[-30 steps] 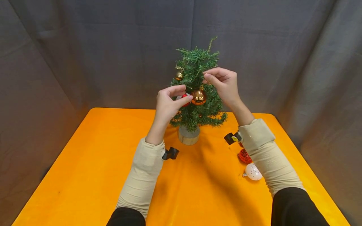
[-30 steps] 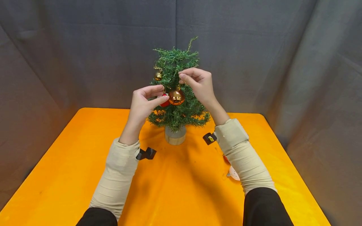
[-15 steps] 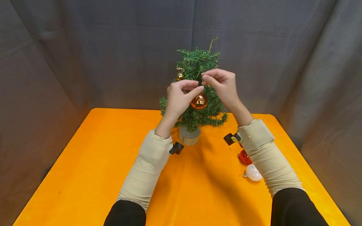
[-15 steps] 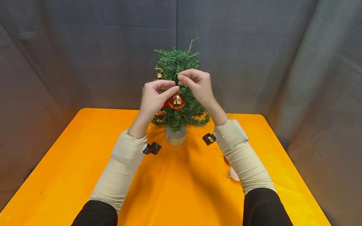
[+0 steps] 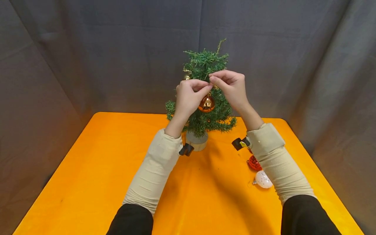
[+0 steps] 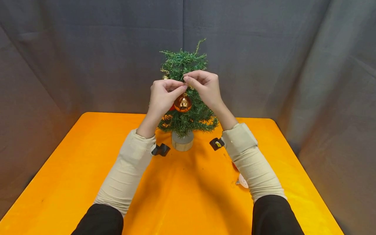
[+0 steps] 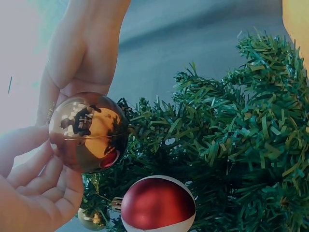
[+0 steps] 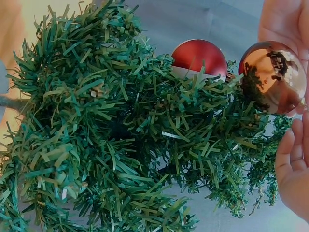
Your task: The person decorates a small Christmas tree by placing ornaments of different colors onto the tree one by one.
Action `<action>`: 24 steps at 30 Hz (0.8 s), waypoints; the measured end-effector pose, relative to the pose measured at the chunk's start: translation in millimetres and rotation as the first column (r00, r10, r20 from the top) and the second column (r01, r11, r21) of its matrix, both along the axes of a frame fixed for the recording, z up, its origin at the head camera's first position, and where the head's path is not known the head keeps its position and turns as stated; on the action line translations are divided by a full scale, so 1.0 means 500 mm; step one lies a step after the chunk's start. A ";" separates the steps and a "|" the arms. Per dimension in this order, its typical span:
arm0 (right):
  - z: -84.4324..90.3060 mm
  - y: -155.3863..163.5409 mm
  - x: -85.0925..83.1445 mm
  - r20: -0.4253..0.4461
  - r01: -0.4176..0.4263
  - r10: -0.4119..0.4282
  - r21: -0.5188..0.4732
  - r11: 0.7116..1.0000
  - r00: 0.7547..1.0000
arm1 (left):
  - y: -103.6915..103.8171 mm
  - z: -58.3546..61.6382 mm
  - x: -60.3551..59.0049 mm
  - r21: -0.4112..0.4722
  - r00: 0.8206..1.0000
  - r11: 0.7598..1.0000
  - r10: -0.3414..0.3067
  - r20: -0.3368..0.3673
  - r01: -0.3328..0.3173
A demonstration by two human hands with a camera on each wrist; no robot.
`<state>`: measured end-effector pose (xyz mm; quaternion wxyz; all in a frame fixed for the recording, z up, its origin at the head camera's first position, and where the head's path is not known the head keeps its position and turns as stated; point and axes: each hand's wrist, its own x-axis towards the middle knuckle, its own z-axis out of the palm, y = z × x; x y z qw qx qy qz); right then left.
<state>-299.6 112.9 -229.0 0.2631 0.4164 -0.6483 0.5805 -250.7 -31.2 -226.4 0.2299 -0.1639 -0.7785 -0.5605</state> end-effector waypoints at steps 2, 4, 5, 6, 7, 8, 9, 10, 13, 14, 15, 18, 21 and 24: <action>0.001 -0.001 0.001 0.004 -0.006 0.006 -0.005 1.000 1.000 | 0.002 -0.001 0.000 0.006 1.000 1.000 0.007 -0.006 -0.007; 0.002 -0.002 0.002 0.006 -0.008 0.008 -0.006 1.000 1.000 | 0.003 -0.002 0.000 0.018 1.000 1.000 0.015 -0.011 -0.015; 0.002 -0.002 0.003 0.008 -0.010 0.010 -0.009 1.000 1.000 | 0.004 -0.002 0.000 0.023 1.000 1.000 0.019 -0.015 -0.019; 0.003 -0.003 0.003 0.010 -0.011 0.011 -0.010 1.000 1.000 | 0.005 -0.002 0.000 0.025 0.999 0.999 0.024 -0.022 -0.023; 0.004 -0.003 0.003 0.010 -0.011 0.011 -0.012 1.000 1.000 | 0.006 -0.002 0.000 0.025 0.999 0.999 0.030 -0.025 -0.029; 0.004 -0.003 0.003 0.012 -0.011 0.011 -0.014 1.000 1.000 | 0.006 -0.002 0.001 0.023 0.999 0.999 0.036 -0.029 -0.035; 0.004 -0.003 0.003 0.014 -0.010 0.010 -0.013 1.000 1.000 | 0.007 -0.002 0.001 0.019 0.999 0.999 0.042 -0.031 -0.041; 0.005 -0.003 0.003 0.014 -0.007 0.008 -0.012 1.000 1.000 | 0.007 -0.002 0.001 0.013 0.998 0.999 0.048 -0.032 -0.048; 0.005 -0.002 0.004 0.023 -0.004 0.004 -0.011 1.000 1.000 | 0.008 -0.002 0.001 -0.011 0.998 0.998 0.058 -0.034 -0.059; 0.006 -0.002 0.004 0.026 -0.002 0.003 -0.010 1.000 1.000 | 0.008 -0.002 0.001 -0.011 0.998 0.998 0.055 -0.033 -0.056; 0.006 -0.002 0.004 0.028 0.000 0.000 -0.009 1.000 1.000 | 0.009 -0.003 -0.001 -0.007 0.998 0.999 0.049 -0.032 -0.049; 0.007 -0.001 0.003 0.038 0.000 0.000 -0.015 1.000 0.999 | 0.012 -0.007 -0.005 0.035 0.999 0.999 0.020 -0.042 -0.019; 0.009 -0.001 0.001 0.062 -0.010 0.012 -0.036 0.999 0.998 | 0.015 -0.011 -0.011 0.138 0.999 0.990 -0.018 -0.050 0.025; 0.011 -0.001 -0.001 0.093 -0.017 0.022 -0.054 0.998 0.995 | 0.020 -0.015 -0.016 0.262 0.998 0.964 -0.040 -0.045 0.050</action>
